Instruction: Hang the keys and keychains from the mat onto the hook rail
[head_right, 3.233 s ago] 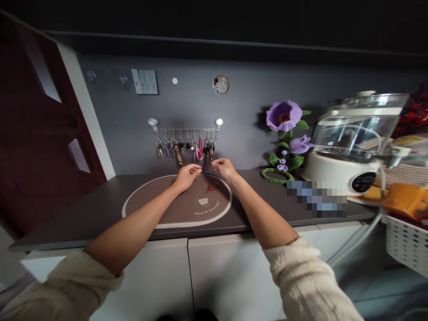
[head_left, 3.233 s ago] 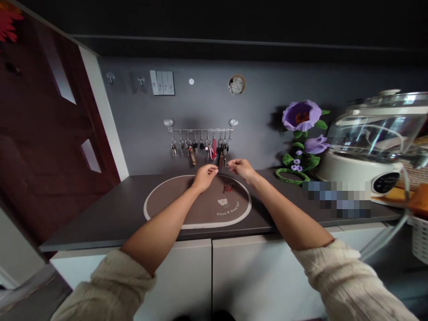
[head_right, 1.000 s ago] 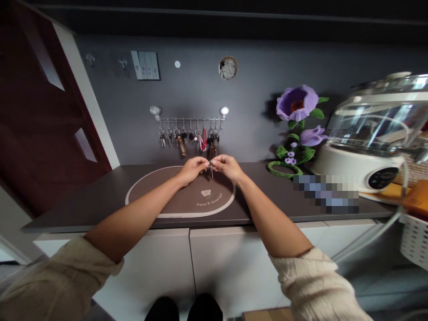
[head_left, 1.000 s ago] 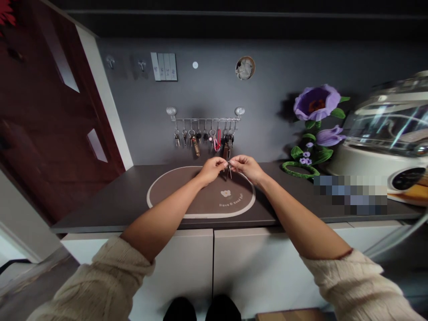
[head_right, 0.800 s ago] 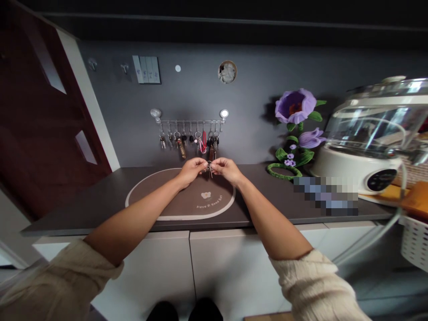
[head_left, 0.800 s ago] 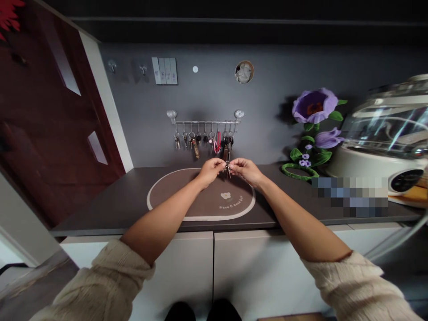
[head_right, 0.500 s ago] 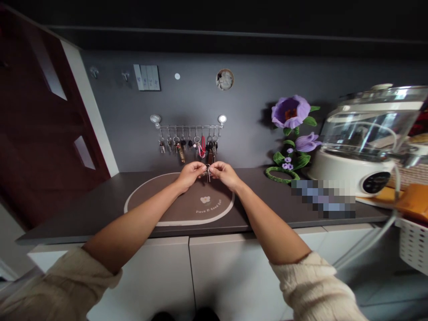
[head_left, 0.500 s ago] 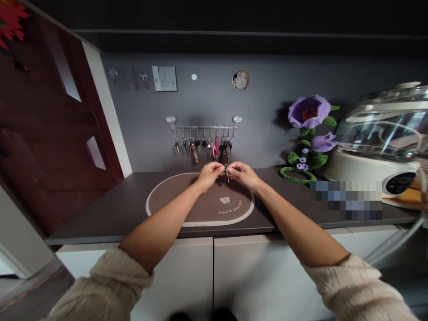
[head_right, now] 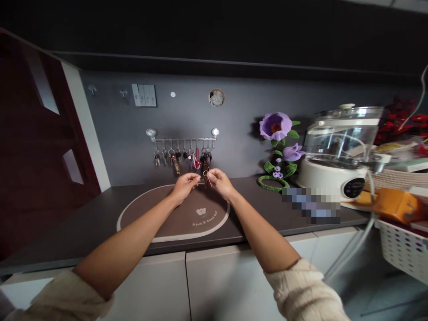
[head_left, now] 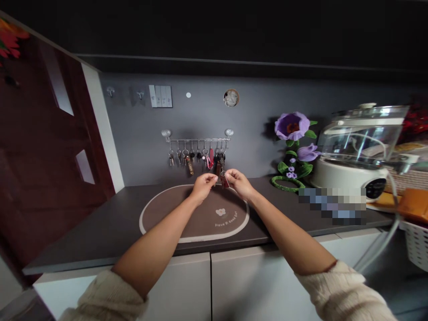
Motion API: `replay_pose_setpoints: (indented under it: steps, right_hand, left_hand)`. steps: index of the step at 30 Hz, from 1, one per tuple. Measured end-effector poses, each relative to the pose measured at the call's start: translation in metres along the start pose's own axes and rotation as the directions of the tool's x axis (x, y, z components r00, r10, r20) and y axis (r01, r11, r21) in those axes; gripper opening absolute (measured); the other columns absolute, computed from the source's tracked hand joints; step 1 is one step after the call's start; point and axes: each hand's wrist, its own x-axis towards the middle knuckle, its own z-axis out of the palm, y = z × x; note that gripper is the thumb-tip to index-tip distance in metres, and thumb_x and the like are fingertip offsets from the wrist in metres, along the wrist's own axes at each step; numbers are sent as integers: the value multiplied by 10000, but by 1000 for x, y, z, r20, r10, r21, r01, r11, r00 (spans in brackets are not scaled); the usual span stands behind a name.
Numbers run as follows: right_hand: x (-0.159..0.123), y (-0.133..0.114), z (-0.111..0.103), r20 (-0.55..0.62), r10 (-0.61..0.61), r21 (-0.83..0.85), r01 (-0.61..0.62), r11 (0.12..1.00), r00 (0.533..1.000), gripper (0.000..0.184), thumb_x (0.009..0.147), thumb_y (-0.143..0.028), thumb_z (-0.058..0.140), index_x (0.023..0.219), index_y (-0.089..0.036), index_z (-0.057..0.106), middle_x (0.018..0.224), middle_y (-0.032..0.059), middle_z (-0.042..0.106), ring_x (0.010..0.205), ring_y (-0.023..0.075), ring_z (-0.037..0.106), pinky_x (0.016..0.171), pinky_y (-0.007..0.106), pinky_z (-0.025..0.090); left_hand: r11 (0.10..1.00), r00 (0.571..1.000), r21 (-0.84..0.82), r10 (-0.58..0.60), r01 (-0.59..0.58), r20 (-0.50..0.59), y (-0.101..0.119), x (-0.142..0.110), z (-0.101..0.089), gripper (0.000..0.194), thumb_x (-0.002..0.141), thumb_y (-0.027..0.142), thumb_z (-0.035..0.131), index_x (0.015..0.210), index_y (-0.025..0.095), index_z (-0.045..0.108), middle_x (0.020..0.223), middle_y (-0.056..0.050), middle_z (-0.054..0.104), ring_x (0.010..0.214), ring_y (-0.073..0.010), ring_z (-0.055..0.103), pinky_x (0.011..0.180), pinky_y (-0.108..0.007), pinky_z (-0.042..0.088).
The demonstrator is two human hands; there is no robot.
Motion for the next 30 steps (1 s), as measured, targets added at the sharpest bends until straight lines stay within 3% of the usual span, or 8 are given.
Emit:
replay_pose_setpoints:
  steps: [12,23,30]
  right_hand:
    - [17,-17,-19,-139,105,48,-100,994,985,248,664,-397,562,737,-192,441,659,-10,549,560,80,502,581,239,430]
    - [70,-36,-36,-252,106,49,-97,994,962,61,709,-212,467,665,-177,445,604,-6,545,547,80,510,581,258,450]
    - [95,-41,-33,-329,121,-27,-137,990,937,104,708,-129,404,618,-159,449,511,-21,504,468,64,469,552,253,442]
  left_hand:
    - [997,1000,77,-3,6,-28,-2,1,0,215,687,341,498,749,145,562,670,-23,570,565,-96,490,515,-209,372]
    - [992,999,126,22,-17,-36,-7,2,2,207,702,331,473,736,145,554,621,-15,555,547,-103,482,532,-222,378]
    - [994,998,112,10,-4,-57,-8,3,2,200,709,311,461,751,137,551,630,-15,551,546,-98,481,536,-216,377]
